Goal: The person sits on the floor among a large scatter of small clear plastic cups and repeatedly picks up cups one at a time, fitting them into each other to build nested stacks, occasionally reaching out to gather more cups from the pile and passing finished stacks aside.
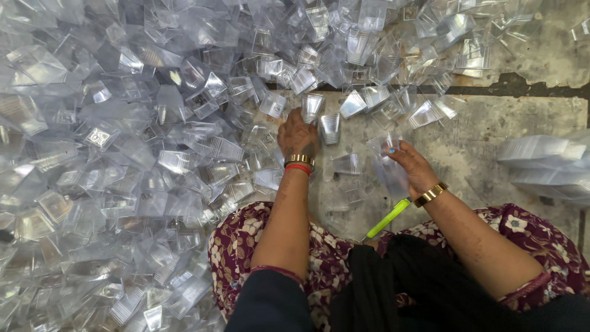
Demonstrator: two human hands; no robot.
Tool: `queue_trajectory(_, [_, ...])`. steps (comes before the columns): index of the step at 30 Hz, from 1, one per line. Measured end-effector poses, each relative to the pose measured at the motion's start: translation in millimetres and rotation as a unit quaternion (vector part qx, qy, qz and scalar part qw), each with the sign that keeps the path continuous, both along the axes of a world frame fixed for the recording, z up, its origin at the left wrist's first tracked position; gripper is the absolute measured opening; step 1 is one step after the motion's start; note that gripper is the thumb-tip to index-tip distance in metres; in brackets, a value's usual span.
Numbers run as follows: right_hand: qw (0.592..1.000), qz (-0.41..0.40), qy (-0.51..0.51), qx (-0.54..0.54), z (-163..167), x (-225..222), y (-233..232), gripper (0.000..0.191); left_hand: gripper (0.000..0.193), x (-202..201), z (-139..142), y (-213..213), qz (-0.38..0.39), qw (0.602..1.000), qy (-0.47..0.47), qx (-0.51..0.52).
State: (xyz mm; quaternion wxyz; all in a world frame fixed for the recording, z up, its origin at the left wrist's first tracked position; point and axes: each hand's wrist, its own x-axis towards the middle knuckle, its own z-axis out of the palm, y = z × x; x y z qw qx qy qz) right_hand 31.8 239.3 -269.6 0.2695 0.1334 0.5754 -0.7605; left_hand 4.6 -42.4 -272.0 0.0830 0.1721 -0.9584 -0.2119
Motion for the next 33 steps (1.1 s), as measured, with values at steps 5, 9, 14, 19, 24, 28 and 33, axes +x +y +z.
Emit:
queue_trajectory(5, [0.999, 0.023, 0.013, -0.027, 3.1, 4.8, 2.5, 0.036, 0.051, 9.3, -2.6, 7.4, 0.026, 0.979, -0.194, 0.056])
queue_trajectory(9, [1.000, 0.010, 0.007, -0.026, 6.8, 6.2, 6.5, 0.036, 0.049, 13.0, 2.4, 13.9, 0.022, 0.980, -0.185, -0.072])
queue_trajectory(14, [0.998, 0.004, -0.038, -0.042, 7.9, 5.3, 6.5, 0.036, 0.048, 11.0, 0.0, 9.2, 0.007, 0.996, -0.075, -0.050])
queue_trajectory(19, [0.999, 0.025, -0.014, -0.041, 2.7, 5.1, 3.7, 0.035, 0.043, 6.3, 6.9, 5.2, 0.030, 0.972, -0.232, 0.008])
queue_trajectory(24, [0.999, 0.044, 0.014, 0.002, -0.8, 4.6, 2.5, 0.030, 0.033, 0.8, 5.5, 7.3, 0.063, 0.978, -0.035, 0.196])
queue_trajectory(28, [0.996, 0.064, 0.034, 0.044, -2.9, 5.1, 1.6, 0.029, 0.026, 4.8, -17.4, 36.3, -0.072, 0.889, 0.050, 0.449])
queue_trajectory(33, [0.994, 0.070, 0.083, 0.016, -5.0, 3.5, -1.8, 0.033, 0.031, 23.6, -33.4, 71.6, -0.256, 0.826, -0.177, 0.469])
